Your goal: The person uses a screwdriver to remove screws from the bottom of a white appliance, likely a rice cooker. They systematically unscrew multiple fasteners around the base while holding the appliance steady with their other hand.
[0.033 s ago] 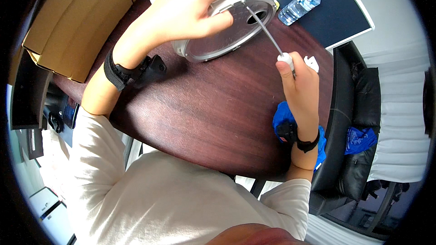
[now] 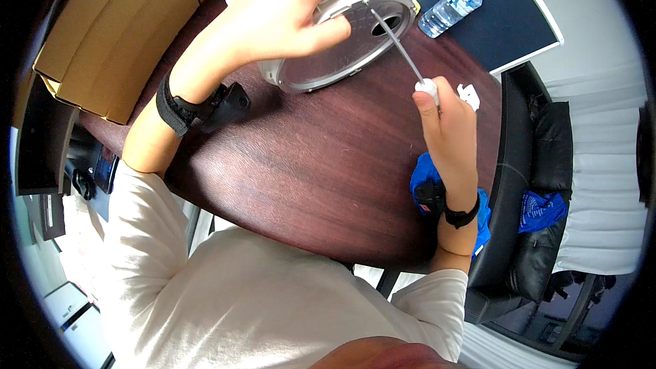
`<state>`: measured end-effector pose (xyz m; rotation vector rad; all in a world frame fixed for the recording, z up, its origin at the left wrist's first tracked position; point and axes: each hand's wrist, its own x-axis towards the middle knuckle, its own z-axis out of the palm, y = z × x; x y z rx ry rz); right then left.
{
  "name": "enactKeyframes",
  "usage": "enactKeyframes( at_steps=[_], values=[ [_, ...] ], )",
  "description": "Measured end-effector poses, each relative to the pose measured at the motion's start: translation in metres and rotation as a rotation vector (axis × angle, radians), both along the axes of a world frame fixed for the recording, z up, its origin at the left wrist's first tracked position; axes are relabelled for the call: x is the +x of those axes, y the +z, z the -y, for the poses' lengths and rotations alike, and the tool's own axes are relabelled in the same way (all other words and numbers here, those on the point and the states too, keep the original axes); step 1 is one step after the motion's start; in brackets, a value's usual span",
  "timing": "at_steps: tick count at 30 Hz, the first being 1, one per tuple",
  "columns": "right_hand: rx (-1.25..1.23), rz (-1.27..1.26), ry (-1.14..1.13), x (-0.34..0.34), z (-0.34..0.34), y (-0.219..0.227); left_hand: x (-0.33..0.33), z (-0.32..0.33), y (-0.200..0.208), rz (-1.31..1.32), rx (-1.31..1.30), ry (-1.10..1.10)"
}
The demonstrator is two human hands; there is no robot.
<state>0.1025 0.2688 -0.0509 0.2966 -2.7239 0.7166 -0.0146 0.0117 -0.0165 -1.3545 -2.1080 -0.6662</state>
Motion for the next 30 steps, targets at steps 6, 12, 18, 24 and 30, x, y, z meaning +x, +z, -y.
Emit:
enactKeyframes(
  at_steps=[6, 12, 18, 24, 30],
  values=[
    [-0.173, 0.123, 0.128, -0.012, -0.001, -0.024, 0.001, 0.0, -0.004, -0.047, 0.006, 0.017],
    [-0.522, 0.447, 0.256, -0.013, 0.002, -0.031, 0.004, -0.001, -0.001, -0.013, -0.02, 0.045],
    [-0.911, 0.691, 0.345, -0.002, 0.016, -0.04, 0.002, -0.002, -0.003, -0.038, -0.009, 0.043],
    [-1.034, 0.764, 0.411, 0.001, 0.025, -0.045, 0.001, -0.002, -0.002, -0.014, -0.006, 0.039],
    [-0.625, 0.462, 0.221, -0.002, 0.013, -0.027, 0.001, 0.0, -0.001, -0.022, -0.008, 0.034]
  ],
)
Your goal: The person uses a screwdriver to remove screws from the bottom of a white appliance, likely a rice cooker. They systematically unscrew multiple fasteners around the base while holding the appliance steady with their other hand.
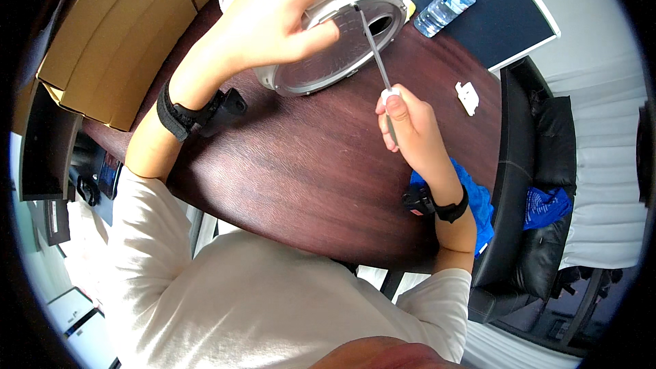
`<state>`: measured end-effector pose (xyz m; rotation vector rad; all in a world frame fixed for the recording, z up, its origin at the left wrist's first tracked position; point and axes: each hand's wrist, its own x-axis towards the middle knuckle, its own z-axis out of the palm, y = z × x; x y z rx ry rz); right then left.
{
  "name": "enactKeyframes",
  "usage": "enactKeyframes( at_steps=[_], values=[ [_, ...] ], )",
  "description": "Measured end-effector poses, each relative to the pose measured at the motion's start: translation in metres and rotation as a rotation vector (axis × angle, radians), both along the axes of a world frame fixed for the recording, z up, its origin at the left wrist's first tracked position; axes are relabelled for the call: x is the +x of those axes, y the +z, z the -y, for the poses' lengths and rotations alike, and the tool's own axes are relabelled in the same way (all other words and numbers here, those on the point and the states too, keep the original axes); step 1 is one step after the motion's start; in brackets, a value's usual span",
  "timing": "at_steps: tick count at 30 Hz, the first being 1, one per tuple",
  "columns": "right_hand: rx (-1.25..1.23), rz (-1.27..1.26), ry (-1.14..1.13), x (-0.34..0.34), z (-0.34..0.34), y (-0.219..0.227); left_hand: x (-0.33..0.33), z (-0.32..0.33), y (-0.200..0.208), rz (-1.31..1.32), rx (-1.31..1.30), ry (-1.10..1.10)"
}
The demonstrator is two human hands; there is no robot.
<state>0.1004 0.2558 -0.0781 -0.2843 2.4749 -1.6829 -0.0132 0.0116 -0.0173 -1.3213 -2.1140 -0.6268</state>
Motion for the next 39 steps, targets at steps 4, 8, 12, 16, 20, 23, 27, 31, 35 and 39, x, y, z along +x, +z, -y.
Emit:
enactKeyframes(
  at_steps=[4, 8, 12, 16, 20, 23, 27, 31, 35, 39],
  values=[
    [0.212, -0.145, -0.072, 0.002, -0.005, 0.007, -0.001, 0.0, -0.001, -0.01, 0.01, -0.005],
    [0.232, -0.171, -0.091, 0.001, -0.005, -0.004, 0.0, -0.001, -0.001, -0.005, 0.011, 0.0],
    [0.053, -0.023, -0.076, 0.009, 0.011, -0.011, 0.0, 0.0, -0.001, -0.014, 0.011, 0.009],
    [-0.26, 0.132, 0.002, 0.01, 0.025, -0.024, 0.0, -0.002, -0.003, -0.07, 0.028, -0.01],
    [-0.565, 0.279, 0.187, 0.012, 0.031, -0.03, 0.0, -0.002, -0.001, -0.046, 0.005, 0.009],
    [-0.778, 0.428, 0.336, 0.013, 0.03, -0.028, -0.007, -0.003, -0.007, -0.076, 0.02, 0.014],
    [-0.648, 0.406, 0.311, 0.011, 0.021, -0.022, 0.001, -0.004, -0.003, -0.038, 0.021, 0.026],
    [-0.069, 0.198, -0.048, 0.013, 0.003, 0.016, 0.011, -0.001, 0.006, -0.021, 0.017, 0.013],
    [0.339, -0.212, -0.165, 0.016, -0.009, 0.033, 0.003, 0.001, 0.0, -0.012, 0.005, 0.014],
    [0.48, -0.357, -0.241, 0.019, -0.003, 0.044, 0.008, -0.001, 0.004, 0.027, -0.012, 0.034]
  ],
)
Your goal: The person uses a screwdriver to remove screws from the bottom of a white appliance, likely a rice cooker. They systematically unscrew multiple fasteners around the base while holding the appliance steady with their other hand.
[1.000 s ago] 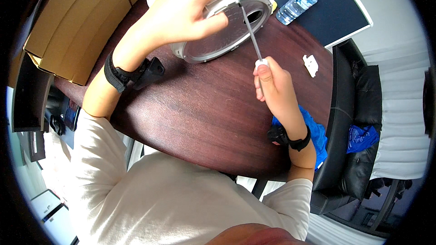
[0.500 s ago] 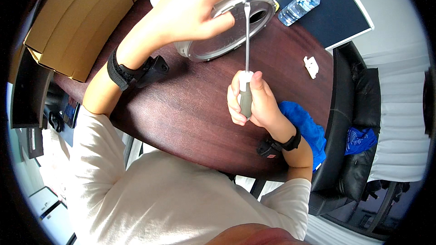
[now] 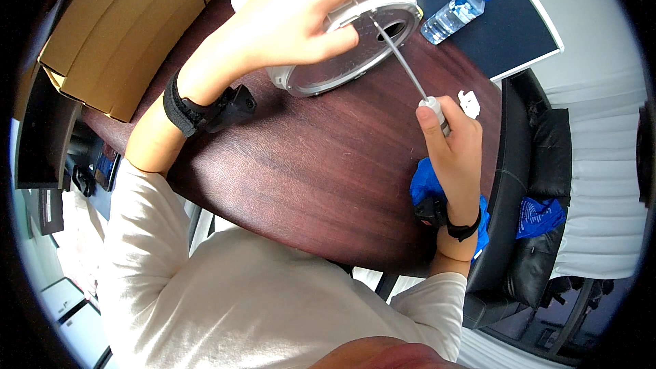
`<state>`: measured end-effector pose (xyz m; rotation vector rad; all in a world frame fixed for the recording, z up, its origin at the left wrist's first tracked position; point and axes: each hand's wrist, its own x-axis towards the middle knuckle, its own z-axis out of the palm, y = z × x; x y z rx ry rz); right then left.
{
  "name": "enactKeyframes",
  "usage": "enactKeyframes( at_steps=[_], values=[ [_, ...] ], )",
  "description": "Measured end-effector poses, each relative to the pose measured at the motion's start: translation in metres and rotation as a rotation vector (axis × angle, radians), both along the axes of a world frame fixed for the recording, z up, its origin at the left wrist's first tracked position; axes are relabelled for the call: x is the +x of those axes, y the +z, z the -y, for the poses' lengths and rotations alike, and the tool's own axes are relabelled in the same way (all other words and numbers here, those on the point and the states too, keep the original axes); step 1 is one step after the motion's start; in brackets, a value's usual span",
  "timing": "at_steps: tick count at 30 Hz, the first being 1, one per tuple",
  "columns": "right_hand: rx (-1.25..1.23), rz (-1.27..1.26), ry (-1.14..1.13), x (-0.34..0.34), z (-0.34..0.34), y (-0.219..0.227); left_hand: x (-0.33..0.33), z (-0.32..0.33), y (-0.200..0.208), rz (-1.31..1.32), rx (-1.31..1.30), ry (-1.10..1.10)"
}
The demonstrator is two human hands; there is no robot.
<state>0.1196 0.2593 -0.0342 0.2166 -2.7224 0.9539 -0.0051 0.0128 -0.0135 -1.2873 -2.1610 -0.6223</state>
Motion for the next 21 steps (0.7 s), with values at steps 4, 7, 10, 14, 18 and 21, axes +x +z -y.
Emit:
enactKeyframes(
  at_steps=[4, 7, 10, 14, 18, 21],
  values=[
    [0.031, -0.068, -0.022, -0.001, -0.002, -0.003, -0.004, 0.0, -0.003, -0.04, 0.001, -0.01],
    [0.064, -0.117, -0.05, 0.001, -0.003, -0.002, -0.005, 0.0, -0.003, -0.035, 0.0, -0.013],
    [0.102, -0.184, -0.068, 0.001, -0.001, 0.0, -0.004, 0.001, -0.003, -0.031, -0.005, -0.008],
    [0.098, -0.218, -0.06, -0.001, -0.005, -0.005, -0.005, -0.001, -0.003, -0.034, -0.009, 0.001],
    [0.157, -0.252, -0.082, -0.001, -0.004, -0.004, 0.003, -0.002, 0.002, 0.004, -0.004, 0.013],
    [0.191, -0.315, -0.087, -0.003, -0.005, -0.005, -0.002, -0.001, -0.002, -0.011, 0.0, -0.003]
  ],
)
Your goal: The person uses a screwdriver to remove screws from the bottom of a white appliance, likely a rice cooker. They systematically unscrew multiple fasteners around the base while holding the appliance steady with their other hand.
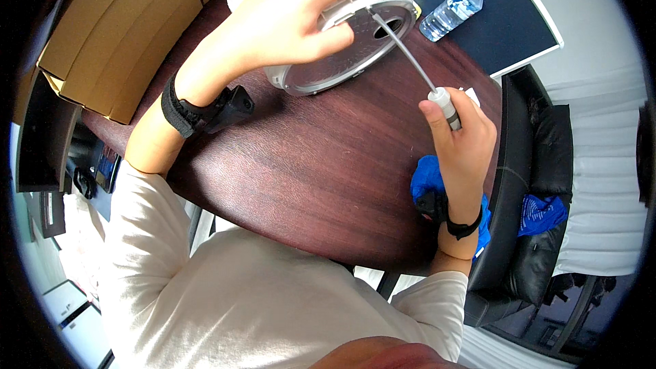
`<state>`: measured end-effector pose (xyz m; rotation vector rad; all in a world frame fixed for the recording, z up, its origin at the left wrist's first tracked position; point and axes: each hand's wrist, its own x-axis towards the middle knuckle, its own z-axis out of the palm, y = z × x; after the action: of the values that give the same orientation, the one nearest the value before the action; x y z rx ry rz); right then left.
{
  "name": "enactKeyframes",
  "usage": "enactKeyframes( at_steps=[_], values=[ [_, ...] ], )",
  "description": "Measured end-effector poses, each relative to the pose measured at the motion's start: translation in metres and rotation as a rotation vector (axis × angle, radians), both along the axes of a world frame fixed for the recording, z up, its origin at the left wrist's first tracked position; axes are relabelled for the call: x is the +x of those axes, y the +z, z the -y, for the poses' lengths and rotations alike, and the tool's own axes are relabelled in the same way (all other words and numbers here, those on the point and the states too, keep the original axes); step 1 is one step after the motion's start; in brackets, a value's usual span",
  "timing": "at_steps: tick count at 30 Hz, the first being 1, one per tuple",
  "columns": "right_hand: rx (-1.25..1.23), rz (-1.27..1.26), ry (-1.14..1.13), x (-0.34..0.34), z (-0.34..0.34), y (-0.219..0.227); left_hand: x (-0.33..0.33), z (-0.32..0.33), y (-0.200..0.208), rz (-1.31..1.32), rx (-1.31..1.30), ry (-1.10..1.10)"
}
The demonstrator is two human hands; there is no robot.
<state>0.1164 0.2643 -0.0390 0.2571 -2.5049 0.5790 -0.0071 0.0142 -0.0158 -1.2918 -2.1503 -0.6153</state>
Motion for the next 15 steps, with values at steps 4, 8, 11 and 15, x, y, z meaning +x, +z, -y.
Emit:
enactKeyframes(
  at_steps=[4, 8, 11, 15],
  values=[
    [0.119, -0.067, -0.051, 0.0, 0.002, 0.003, -0.003, 0.002, -0.003, -0.028, 0.001, 0.001],
    [0.23, -0.065, -0.101, 0.003, 0.003, 0.019, 0.002, 0.001, 0.001, -0.04, 0.011, -0.026],
    [0.373, -0.048, -0.096, 0.001, -0.001, 0.05, -0.008, 0.002, -0.006, -0.089, 0.017, -0.035],
    [0.616, -0.058, -0.072, -0.003, 0.006, 0.092, -0.008, 0.002, -0.009, -0.085, 0.033, -0.039]
  ],
)
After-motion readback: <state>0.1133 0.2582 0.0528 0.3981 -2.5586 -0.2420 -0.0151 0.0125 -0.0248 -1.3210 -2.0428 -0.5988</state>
